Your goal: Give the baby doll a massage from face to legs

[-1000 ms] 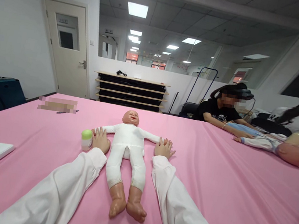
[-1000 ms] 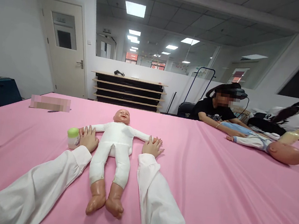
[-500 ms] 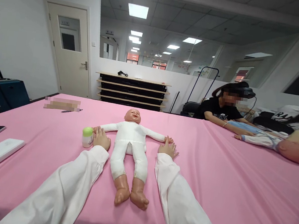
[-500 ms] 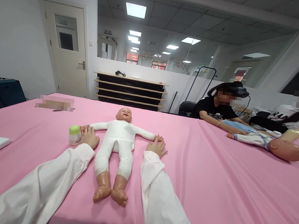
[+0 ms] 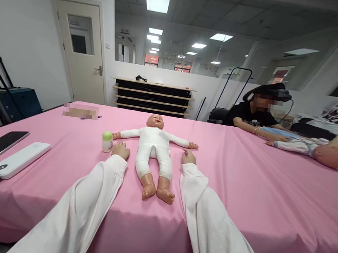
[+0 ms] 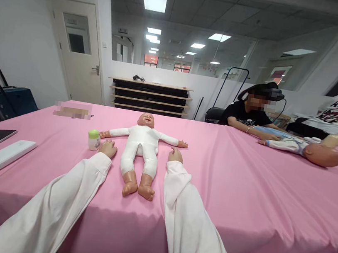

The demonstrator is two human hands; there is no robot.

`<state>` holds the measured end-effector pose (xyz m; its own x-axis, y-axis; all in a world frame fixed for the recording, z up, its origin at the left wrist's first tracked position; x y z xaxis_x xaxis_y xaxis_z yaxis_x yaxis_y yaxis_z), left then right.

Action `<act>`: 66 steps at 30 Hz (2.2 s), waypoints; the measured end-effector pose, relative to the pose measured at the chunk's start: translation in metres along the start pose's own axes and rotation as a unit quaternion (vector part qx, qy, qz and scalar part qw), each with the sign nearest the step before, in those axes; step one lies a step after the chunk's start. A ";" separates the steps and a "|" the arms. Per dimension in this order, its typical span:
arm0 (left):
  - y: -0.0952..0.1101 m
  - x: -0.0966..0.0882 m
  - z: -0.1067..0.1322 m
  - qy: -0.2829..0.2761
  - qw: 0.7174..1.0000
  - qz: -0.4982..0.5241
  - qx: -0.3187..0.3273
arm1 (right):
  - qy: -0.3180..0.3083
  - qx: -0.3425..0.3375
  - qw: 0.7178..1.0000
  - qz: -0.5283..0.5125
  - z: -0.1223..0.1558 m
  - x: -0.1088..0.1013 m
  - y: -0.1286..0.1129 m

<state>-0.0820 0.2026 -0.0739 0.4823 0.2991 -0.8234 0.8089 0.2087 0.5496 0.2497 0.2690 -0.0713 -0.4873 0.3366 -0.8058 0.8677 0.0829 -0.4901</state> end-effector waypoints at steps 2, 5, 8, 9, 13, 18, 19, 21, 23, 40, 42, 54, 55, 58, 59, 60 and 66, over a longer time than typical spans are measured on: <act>0.001 0.000 0.000 -0.008 1.000 0.002 0.011 | -0.016 -0.036 0.999 -0.025 -0.001 0.006 -0.005; 0.002 0.001 0.000 -0.008 1.000 0.004 0.015 | -0.037 -0.073 0.996 -0.044 -0.004 0.015 -0.011; 0.002 0.003 0.000 -0.004 1.000 0.005 0.017 | -0.057 -0.098 0.992 -0.051 -0.004 0.023 -0.016; 0.002 0.003 0.001 -0.002 1.000 0.005 0.018 | -0.063 -0.102 0.991 -0.051 -0.003 0.024 -0.017; 0.003 0.004 0.004 -0.002 1.000 0.005 0.022 | -0.076 -0.105 0.991 -0.046 -0.001 0.023 -0.018; 0.003 0.004 0.005 -0.005 1.000 0.007 0.027 | -0.080 -0.116 0.989 -0.042 0.001 0.022 -0.019; 0.003 0.004 0.005 -0.006 1.000 0.009 0.027 | -0.080 -0.117 0.989 -0.041 0.002 0.023 -0.019; 0.003 0.004 0.006 -0.006 1.000 0.013 0.027 | -0.082 -0.118 0.989 -0.037 0.001 0.024 -0.020; 0.003 0.003 0.006 -0.005 0.999 0.017 0.026 | -0.087 -0.117 0.989 -0.030 0.000 0.025 -0.020; 0.001 0.002 0.001 0.001 0.999 0.043 0.030 | -0.131 -0.140 0.981 0.033 0.005 0.022 -0.029; 0.001 0.002 0.002 0.003 0.999 0.043 0.027 | -0.131 -0.145 0.980 0.027 0.006 0.022 -0.029; 0.005 0.000 0.005 0.018 0.994 0.108 0.016 | -0.127 -0.158 0.979 -0.017 0.001 0.030 -0.025; 0.005 0.000 0.005 0.020 0.992 0.124 0.013 | -0.126 -0.156 0.979 -0.019 0.001 0.030 -0.025; 0.001 0.000 0.003 0.024 0.981 0.190 0.001 | -0.122 -0.140 0.982 -0.032 0.003 0.028 -0.023; 0.000 0.001 0.002 0.024 0.975 0.219 -0.004 | -0.120 -0.131 0.983 -0.037 0.003 0.027 -0.023; -0.001 0.001 0.001 0.024 0.967 0.252 -0.011 | -0.117 -0.121 0.985 -0.043 0.003 0.027 -0.022; 0.010 0.014 -0.014 0.012 0.867 0.496 -0.047 | -0.096 -0.048 0.989 -0.100 -0.009 0.027 -0.022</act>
<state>-0.0716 0.2218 -0.0782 0.9167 0.3947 0.0628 -0.0306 -0.0872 0.9957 0.2190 0.2848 -0.0790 -0.6517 0.1207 -0.7488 0.7530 0.2218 -0.6196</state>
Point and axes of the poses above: each hand's wrist, its own z-axis away from the middle knuckle, its own x-axis out of the palm, y = z × x, the point moved 4 cm from there along -z, towards the middle knuckle, and after that the axes turned 15 degrees about z, right-handed, at the moved point
